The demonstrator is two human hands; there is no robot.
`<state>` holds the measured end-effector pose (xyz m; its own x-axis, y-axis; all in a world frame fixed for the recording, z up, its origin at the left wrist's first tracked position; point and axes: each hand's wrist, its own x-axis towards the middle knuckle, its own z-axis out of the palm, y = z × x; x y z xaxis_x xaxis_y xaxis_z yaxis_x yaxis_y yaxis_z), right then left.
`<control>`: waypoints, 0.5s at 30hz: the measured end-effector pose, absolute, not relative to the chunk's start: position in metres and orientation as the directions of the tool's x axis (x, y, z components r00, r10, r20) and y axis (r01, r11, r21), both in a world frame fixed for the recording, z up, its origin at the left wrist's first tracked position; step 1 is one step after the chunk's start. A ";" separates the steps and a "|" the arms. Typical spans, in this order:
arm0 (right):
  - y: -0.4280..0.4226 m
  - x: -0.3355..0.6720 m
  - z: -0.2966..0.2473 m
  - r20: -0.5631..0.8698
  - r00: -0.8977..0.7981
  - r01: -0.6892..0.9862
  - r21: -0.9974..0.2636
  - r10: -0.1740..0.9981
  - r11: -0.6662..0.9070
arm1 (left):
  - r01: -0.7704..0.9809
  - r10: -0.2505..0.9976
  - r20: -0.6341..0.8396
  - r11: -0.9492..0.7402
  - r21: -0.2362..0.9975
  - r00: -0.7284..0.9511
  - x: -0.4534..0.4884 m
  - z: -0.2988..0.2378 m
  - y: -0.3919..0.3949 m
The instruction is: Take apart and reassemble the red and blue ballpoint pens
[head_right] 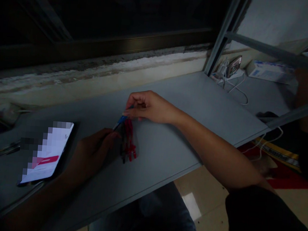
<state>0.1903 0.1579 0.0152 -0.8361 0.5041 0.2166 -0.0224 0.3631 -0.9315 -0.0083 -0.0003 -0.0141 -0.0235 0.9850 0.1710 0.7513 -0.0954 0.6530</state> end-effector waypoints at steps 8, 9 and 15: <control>0.159 0.195 0.018 0.134 -0.853 0.062 -0.934 0.504 0.353 | 0.772 0.977 0.211 -0.118 0.624 -0.021 -0.010 -0.019 0.001; 0.159 0.196 0.018 0.130 -0.858 0.066 -0.932 0.497 0.357 | 0.772 0.978 0.209 -0.115 0.625 -0.023 -0.010 -0.019 0.000; 0.160 0.197 0.019 0.107 -0.846 0.120 -0.916 0.523 0.382 | 0.784 0.984 0.175 -0.080 0.615 -0.037 -0.008 -0.018 0.000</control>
